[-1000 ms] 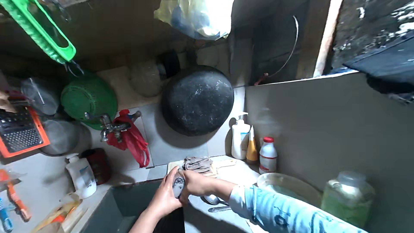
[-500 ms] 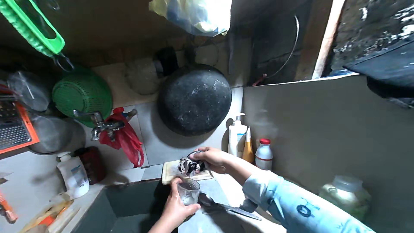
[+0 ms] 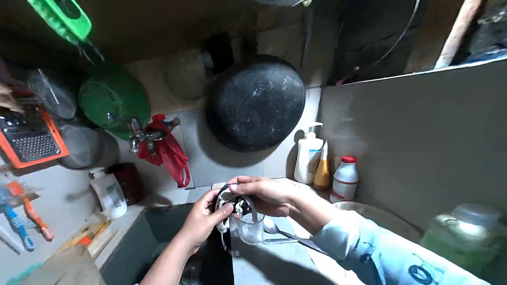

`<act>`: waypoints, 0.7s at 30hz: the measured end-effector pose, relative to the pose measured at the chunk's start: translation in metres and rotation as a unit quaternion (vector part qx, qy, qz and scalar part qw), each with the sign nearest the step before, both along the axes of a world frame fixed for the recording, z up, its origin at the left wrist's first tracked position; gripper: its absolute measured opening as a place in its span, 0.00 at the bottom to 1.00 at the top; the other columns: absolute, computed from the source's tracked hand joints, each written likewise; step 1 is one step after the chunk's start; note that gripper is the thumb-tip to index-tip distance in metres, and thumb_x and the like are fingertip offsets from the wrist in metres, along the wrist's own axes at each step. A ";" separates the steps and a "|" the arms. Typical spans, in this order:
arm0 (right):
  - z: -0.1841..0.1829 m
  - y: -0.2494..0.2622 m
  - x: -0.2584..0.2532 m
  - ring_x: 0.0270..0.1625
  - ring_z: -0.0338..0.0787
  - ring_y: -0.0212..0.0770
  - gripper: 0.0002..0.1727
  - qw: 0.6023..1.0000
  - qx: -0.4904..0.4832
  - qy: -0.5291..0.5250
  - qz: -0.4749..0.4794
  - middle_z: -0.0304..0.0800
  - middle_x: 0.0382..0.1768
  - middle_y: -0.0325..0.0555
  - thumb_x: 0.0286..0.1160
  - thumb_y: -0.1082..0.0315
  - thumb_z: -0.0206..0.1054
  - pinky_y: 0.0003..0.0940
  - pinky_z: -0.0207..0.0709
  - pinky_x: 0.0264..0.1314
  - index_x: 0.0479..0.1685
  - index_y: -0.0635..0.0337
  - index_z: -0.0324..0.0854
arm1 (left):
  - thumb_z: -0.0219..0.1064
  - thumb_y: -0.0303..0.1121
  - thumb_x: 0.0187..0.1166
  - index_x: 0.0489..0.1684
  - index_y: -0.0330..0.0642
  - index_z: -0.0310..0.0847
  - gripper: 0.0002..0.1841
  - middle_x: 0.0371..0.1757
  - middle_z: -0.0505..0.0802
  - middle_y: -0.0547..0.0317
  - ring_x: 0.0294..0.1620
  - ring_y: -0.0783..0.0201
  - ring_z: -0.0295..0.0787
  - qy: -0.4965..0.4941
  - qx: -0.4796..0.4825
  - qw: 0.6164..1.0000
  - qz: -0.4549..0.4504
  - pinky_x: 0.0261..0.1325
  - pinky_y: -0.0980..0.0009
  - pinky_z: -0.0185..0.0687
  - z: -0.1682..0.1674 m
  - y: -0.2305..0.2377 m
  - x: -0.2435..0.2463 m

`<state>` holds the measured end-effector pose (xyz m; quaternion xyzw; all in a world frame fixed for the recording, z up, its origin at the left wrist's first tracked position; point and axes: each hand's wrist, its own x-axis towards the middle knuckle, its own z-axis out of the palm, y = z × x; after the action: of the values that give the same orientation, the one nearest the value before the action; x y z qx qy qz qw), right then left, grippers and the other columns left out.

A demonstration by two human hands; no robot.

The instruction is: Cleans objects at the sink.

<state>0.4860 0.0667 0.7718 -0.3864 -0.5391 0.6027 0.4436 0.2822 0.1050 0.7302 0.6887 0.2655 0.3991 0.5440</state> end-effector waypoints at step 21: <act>0.019 -0.064 0.025 0.26 0.85 0.33 0.08 0.961 0.060 -0.242 -0.121 0.84 0.28 0.41 0.90 0.70 0.56 0.25 0.82 0.30 0.45 0.61 0.80 | 0.72 0.30 0.79 0.57 0.40 0.81 0.13 0.49 0.90 0.60 0.48 0.71 0.89 0.186 -0.022 0.974 -0.127 0.55 0.72 0.87 -0.017 -0.010 -0.016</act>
<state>0.5110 0.0031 0.7908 -0.5560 -0.6145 0.3995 0.3921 0.2660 0.0954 0.7137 0.7667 0.2812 0.1859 0.5464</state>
